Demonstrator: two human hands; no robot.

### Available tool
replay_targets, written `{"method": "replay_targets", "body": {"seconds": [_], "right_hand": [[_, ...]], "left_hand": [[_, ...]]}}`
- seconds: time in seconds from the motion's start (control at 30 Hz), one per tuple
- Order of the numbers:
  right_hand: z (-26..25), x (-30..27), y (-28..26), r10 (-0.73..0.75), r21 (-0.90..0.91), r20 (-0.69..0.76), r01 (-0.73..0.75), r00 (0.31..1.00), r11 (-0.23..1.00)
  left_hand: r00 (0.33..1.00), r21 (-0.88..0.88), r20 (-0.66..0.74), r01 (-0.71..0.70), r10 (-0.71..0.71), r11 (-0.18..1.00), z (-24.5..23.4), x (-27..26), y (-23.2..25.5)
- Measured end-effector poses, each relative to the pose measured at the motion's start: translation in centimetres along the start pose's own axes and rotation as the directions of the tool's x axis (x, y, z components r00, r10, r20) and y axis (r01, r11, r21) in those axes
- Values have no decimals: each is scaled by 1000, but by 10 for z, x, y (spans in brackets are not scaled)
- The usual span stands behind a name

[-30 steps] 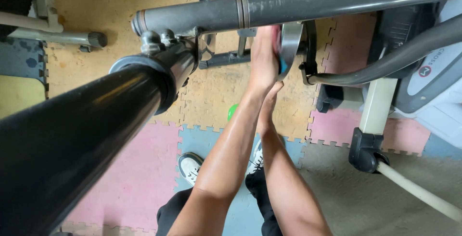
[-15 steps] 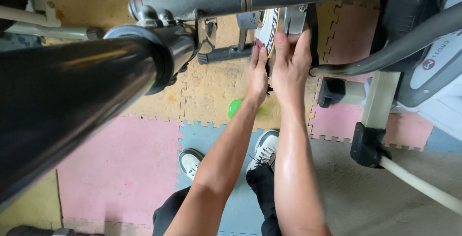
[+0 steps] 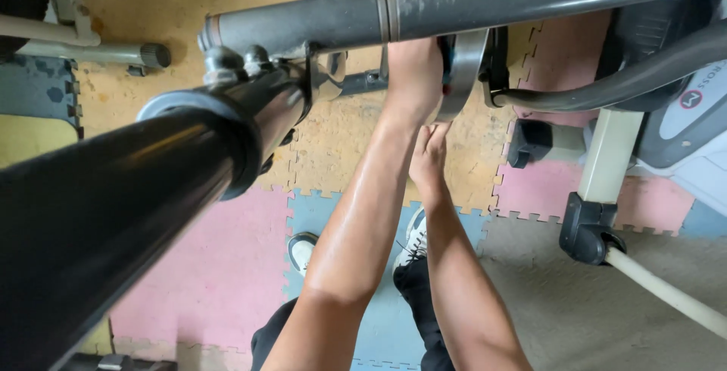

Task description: Wiping down an elliptical machine using a spray bottle and a cloth.

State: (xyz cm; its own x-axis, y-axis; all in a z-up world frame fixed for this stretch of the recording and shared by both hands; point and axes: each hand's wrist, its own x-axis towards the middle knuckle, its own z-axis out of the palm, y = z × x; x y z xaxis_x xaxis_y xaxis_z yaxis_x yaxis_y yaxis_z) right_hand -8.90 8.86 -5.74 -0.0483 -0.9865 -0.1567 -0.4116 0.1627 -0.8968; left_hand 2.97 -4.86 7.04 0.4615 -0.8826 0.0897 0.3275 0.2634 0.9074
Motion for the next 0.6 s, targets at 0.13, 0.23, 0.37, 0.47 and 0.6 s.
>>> {"method": "replay_targets", "body": {"seconds": [0.13, 0.23, 0.37, 0.47, 0.6], "right_hand": [[-18, 0, -12, 123, -84, 159, -110, 980, 990], [-29, 10, -68, -91, 83, 43, 87, 995, 993], [-37, 41, -200, -462, 102, -175, 483, 869, 870], [-36, 46, -173, -151, 14, -85, 152, 985, 988], [-23, 37, -155, -218, -25, -147, 217, 965, 976]], "left_hand": [[934, 40, 94, 342, -344, 939, -17, -44, -10], [910, 23, 124, 396, -396, 918, -31, -73, -20], [863, 54, 8, 504, -505, 862, -52, -98, -75], [781, 76, -164, 619, -603, 781, -52, -99, -103], [885, -6, -44, 464, -463, 886, -33, -60, -20]]}}
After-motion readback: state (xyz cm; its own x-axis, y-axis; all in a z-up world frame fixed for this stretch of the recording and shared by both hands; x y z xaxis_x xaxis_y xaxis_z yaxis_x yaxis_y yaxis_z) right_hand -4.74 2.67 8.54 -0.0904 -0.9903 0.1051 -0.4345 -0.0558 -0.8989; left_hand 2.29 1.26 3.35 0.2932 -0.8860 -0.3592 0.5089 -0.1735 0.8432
